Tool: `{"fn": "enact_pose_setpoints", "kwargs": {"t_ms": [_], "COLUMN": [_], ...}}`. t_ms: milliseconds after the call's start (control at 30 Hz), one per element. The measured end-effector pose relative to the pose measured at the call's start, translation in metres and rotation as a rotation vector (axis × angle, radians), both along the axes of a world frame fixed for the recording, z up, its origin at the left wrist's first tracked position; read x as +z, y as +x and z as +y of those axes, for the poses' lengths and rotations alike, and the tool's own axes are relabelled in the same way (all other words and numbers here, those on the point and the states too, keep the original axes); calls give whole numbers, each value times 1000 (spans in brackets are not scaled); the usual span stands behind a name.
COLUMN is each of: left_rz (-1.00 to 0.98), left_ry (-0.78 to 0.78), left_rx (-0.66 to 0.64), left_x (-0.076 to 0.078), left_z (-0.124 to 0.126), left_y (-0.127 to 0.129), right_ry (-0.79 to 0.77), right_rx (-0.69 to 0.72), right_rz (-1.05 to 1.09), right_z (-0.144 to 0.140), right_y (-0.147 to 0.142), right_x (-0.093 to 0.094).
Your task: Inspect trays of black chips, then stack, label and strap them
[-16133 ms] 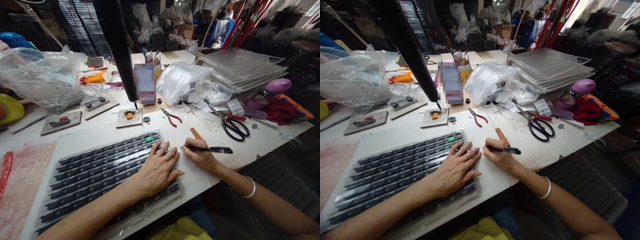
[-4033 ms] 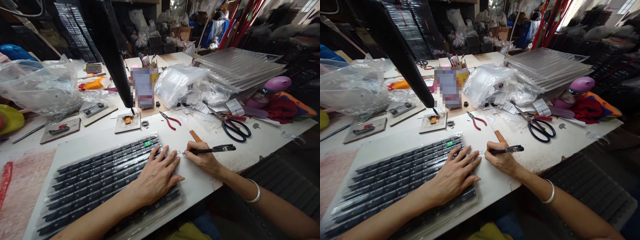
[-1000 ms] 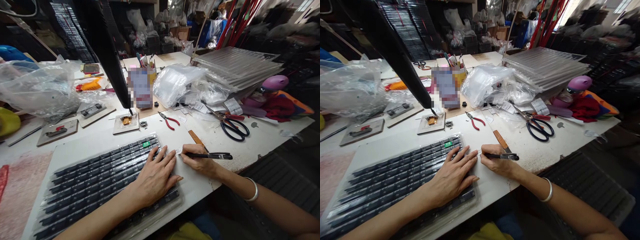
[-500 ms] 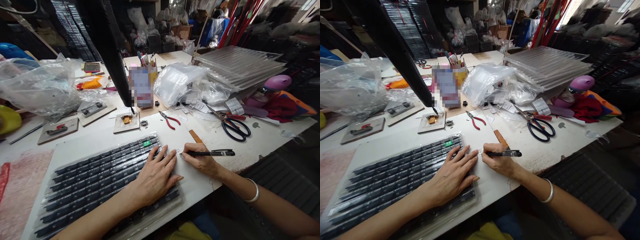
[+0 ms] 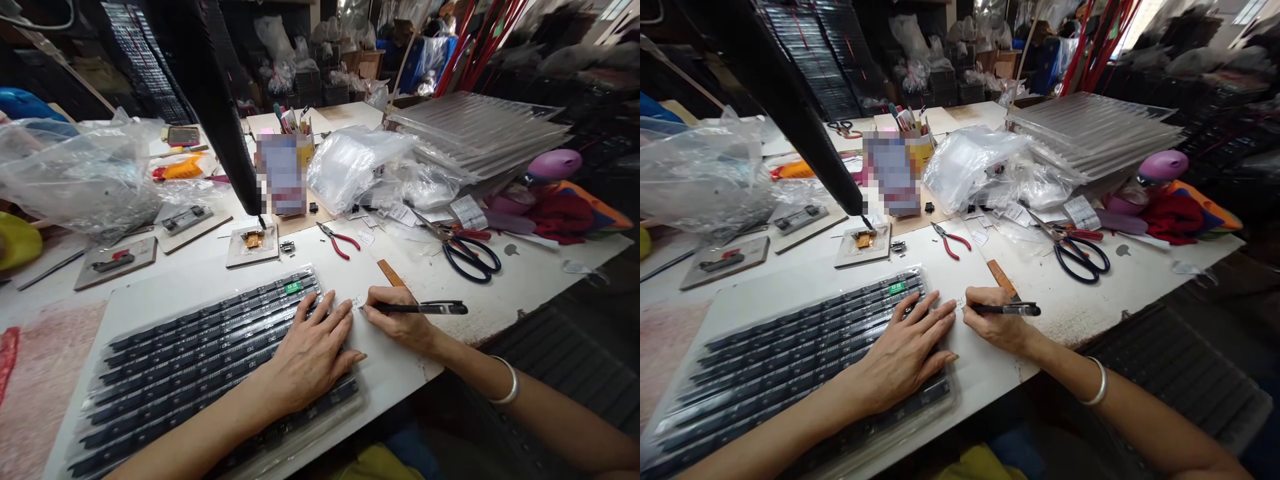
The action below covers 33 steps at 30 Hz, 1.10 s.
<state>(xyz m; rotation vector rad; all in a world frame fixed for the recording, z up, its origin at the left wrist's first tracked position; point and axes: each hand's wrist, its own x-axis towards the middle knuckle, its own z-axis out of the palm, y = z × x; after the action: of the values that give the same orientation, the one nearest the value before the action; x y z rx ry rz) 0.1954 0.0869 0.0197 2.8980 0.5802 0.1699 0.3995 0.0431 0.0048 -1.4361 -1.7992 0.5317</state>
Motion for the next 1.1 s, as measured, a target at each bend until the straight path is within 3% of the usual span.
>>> {"fn": "enact_pose_setpoints", "kwargs": {"t_ms": [833, 1000, 1100], "left_rz": [8, 17, 10], "left_ry": [3, -3, 0], "left_rx": [0, -2, 0], "left_x": [0, 0, 0], "left_z": [0, 0, 0], "left_y": [0, 0, 0], "right_ry": [2, -30, -102], "right_rx": [2, -5, -18], "right_rz": [-6, 52, 196], "right_z": [-2, 0, 3], "right_y": [1, 2, 7], "right_x": [-2, -2, 2]}}
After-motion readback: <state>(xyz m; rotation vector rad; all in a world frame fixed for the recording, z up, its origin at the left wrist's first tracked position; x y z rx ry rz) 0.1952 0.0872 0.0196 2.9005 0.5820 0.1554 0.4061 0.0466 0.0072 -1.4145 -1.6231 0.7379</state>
